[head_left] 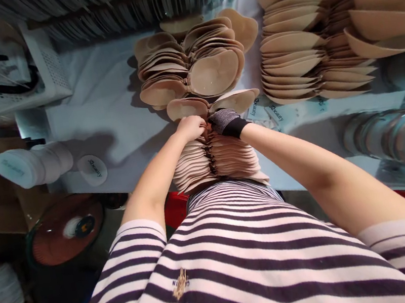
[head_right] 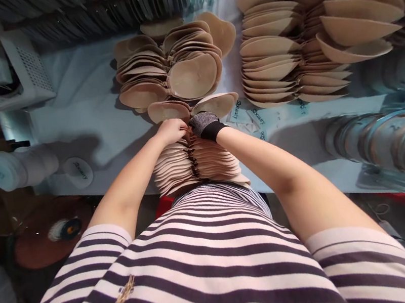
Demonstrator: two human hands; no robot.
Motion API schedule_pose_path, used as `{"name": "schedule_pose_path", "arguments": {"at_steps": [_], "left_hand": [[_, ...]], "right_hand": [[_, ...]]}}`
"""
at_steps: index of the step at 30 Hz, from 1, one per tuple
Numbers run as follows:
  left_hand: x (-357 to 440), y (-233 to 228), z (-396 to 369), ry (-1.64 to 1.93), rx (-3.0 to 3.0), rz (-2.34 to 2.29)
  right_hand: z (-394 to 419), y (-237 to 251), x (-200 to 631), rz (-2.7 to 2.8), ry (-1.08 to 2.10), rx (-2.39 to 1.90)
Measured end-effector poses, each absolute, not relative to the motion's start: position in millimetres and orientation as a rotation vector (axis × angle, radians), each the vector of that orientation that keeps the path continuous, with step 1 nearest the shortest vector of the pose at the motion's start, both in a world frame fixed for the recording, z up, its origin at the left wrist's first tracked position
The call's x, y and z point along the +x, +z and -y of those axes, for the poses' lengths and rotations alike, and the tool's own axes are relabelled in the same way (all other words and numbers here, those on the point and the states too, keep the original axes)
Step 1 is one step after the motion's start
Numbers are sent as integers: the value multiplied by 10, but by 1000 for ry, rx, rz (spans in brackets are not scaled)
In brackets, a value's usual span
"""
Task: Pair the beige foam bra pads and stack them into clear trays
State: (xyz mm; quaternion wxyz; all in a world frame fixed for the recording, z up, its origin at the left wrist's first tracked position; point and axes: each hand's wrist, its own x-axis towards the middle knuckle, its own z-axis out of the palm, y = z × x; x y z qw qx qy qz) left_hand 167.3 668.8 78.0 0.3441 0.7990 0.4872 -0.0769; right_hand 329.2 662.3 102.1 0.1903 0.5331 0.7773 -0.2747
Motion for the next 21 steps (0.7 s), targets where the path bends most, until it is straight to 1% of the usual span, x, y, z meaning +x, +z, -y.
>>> {"name": "schedule_pose_path", "arguments": {"at_steps": [4,9,15,18,21], "left_hand": [[1660,766,-6719,-227,2034,-1273],[1686,724,-6757,-224,1979,-1255],[1732,628,-6700,-23,1784,-1292],[1732,617,-6658,25,1768,-1358],[1728,669,-6634,-23,1846,-1393]], "right_hand": [[-6584,1003,3256,-2215,-778,1511],[-6496,901,3286,-2190,-804,1710],[-6438,865,3347,-2082,-934,1933],[-6520,911,3359,-2088,-977,1806],[-6656,997,3325,-2117,-847,1597]]}}
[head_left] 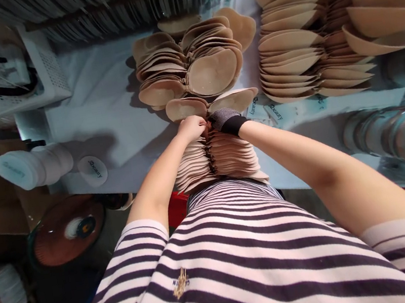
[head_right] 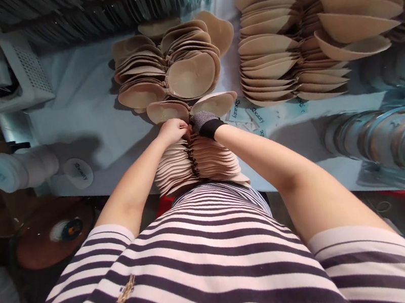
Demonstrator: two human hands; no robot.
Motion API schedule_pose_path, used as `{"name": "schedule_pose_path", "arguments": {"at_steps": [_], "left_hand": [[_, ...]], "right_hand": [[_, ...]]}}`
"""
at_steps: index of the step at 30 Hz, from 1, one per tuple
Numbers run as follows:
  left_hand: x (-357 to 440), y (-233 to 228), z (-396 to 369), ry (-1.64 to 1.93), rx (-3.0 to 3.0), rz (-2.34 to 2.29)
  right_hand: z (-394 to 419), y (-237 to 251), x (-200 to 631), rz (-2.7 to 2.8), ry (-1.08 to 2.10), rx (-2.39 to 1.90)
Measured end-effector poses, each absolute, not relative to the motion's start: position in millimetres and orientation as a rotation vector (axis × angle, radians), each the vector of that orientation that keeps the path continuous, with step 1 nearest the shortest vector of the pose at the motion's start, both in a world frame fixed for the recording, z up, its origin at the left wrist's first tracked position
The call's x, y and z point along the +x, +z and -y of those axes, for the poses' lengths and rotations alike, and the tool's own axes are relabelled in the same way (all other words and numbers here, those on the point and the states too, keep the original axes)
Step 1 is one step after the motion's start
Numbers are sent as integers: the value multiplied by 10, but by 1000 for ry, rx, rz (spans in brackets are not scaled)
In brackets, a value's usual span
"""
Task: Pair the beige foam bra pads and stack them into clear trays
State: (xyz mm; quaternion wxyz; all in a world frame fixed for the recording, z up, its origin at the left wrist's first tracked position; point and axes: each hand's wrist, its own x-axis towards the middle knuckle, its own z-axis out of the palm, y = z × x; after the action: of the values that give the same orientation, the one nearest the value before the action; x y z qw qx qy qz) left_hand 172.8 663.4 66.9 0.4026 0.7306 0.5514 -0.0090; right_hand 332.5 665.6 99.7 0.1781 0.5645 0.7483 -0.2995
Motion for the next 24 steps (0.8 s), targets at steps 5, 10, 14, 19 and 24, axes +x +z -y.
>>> {"name": "schedule_pose_path", "arguments": {"at_steps": [5,10,14,19,24], "left_hand": [[1725,795,-6610,-120,1938,-1406],[1708,778,-6581,-70,1922,-1393],[1729,711,-6576,6,1790,-1339],[1813,779,-6569,-188,1977,-1349],[1747,885,-6646,-319,2000,-1339]], "right_hand": [[-6759,1088,3274,-2162,-752,1479],[-6646,963,3367,-2165,-903,1622],[-6535,874,3420,-2145,-1091,1825],[-6465,891,3441,-2151,-1136,1920],[-6572,959,3536,-2169,-994,1789]]}}
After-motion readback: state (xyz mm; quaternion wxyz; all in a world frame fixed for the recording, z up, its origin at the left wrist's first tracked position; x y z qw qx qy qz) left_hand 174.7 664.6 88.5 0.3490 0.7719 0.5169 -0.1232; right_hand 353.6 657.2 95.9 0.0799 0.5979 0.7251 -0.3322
